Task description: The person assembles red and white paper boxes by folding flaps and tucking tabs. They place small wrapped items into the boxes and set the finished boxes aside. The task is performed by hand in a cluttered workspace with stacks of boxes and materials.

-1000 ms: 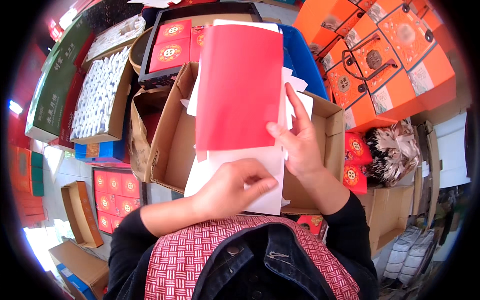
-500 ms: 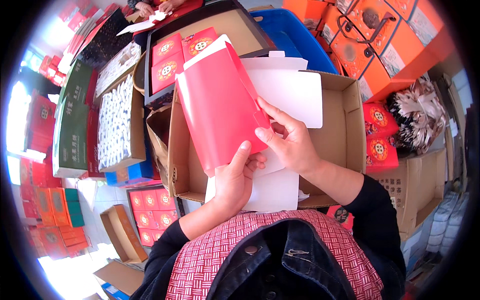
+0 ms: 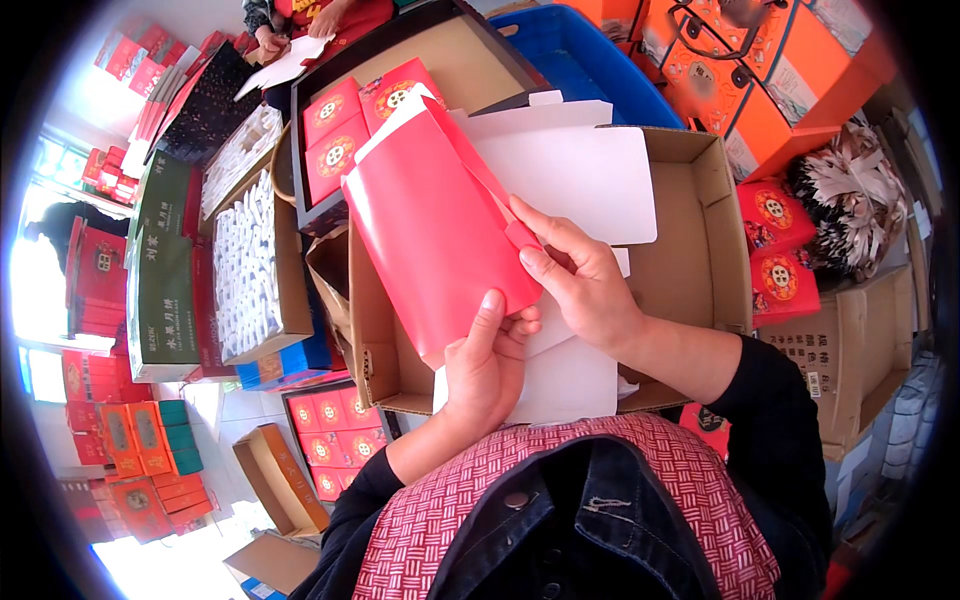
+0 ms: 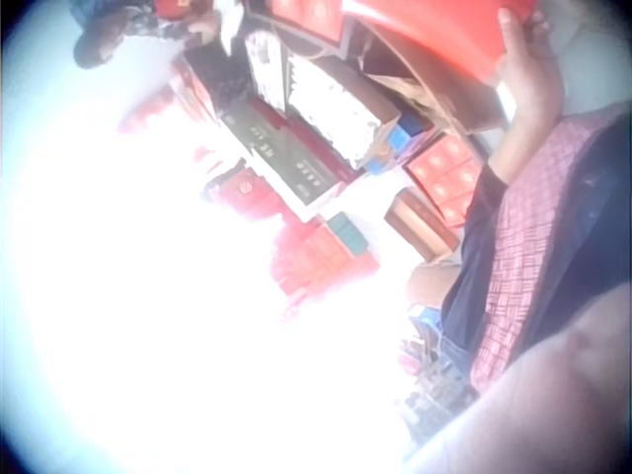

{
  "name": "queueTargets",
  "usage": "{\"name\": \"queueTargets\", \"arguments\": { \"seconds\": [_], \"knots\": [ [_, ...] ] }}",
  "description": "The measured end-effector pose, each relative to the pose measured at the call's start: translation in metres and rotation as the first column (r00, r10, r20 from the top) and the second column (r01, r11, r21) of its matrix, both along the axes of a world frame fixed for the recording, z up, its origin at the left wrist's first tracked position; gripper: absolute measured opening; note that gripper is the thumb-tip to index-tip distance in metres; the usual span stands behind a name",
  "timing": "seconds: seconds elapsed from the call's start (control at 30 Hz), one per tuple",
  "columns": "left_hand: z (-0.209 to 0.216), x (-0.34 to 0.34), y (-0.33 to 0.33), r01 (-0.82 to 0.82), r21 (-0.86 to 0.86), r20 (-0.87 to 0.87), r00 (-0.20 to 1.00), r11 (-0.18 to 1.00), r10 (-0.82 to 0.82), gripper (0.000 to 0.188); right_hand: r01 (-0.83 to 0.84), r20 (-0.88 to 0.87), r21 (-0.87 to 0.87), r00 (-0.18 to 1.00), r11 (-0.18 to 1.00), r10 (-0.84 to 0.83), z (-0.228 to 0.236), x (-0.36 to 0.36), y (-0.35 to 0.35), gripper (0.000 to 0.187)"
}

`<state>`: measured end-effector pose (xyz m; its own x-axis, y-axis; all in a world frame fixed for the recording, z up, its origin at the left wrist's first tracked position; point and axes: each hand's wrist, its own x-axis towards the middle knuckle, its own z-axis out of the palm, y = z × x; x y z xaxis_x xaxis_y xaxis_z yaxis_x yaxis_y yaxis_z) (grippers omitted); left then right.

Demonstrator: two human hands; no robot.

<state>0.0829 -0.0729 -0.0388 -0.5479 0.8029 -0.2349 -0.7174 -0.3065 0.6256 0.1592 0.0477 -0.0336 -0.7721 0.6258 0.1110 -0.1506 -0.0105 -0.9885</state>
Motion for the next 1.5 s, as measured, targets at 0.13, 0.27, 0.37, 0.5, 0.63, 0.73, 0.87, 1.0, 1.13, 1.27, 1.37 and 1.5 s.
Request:
{"name": "queueTargets", "arguments": {
  "seconds": [0.13, 0.27, 0.37, 0.5, 0.63, 0.73, 0.87, 1.0, 1.13, 1.27, 1.37, 1.5],
  "knots": [
    [-0.003, 0.000, 0.002, 0.037, -0.001, -0.023, 0.999, 0.999, -0.037, 0.027, 0.022, -0.017, 0.059, 1.000, 0.998, -0.021, -0.002, -0.003, -0.005, 0.043],
    [0.002, 0.004, 0.005, 0.005, -0.020, -0.019, 1.000, 1.000, -0.006, 0.029, -0.006, -0.022, 0.140, 1.000, 0.990, 0.009, -0.005, -0.002, -0.012, 0.045],
    [0.002, 0.006, 0.007, -0.045, -0.030, 0.003, 0.999, 0.999, 0.045, 0.032, 0.002, -0.036, 0.212, 0.999, 0.977, 0.006, -0.007, -0.002, -0.018, 0.046],
    [-0.005, 0.002, 0.000, 0.025, -0.039, -0.065, 0.998, 0.999, -0.028, 0.035, 0.004, -0.101, 0.105, 0.995, 0.994, 0.007, -0.006, 0.002, -0.023, 0.045],
    [0.001, 0.005, 0.003, -0.014, -0.039, -0.040, 0.999, 0.999, 0.013, 0.034, -0.039, -0.102, 0.085, 0.994, 0.996, 0.047, -0.010, 0.002, -0.026, 0.046],
    [-0.001, 0.005, 0.002, 0.004, -0.012, -0.080, 0.997, 1.000, -0.005, 0.035, -0.028, -0.111, 0.011, 0.993, 1.000, 0.029, -0.011, 0.002, -0.024, 0.045],
    [-0.005, 0.002, -0.001, 0.053, -0.029, -0.081, 0.995, 0.998, -0.056, 0.036, -0.018, -0.093, -0.047, 0.996, 0.999, 0.013, -0.009, 0.003, -0.023, 0.043],
    [-0.002, 0.006, 0.001, 0.033, -0.031, -0.057, 0.998, 0.999, -0.034, 0.035, -0.031, -0.090, -0.172, 0.996, 0.985, 0.016, -0.007, 0.001, -0.026, 0.043],
    [-0.003, 0.006, 0.000, 0.033, -0.061, -0.032, 0.999, 0.998, -0.035, 0.035, 0.015, -0.081, 0.071, 0.997, 0.997, -0.009, -0.009, 0.003, -0.031, 0.044],
    [-0.004, 0.007, 0.000, 0.030, -0.058, -0.041, 0.999, 0.998, -0.032, 0.037, 0.004, -0.066, 0.074, 0.998, 0.997, 0.001, -0.011, 0.004, -0.031, 0.045],
    [-0.006, 0.007, -0.001, 0.037, -0.063, -0.037, 0.999, 0.997, -0.039, 0.039, -0.003, -0.096, 0.090, 0.995, 0.996, 0.011, -0.012, 0.004, -0.032, 0.045],
    [-0.011, 0.007, -0.004, 0.021, -0.078, -0.031, 0.999, 0.997, -0.024, 0.040, -0.023, -0.056, 0.155, 0.998, 0.988, 0.032, -0.014, 0.006, -0.033, 0.047]
  ]
}}
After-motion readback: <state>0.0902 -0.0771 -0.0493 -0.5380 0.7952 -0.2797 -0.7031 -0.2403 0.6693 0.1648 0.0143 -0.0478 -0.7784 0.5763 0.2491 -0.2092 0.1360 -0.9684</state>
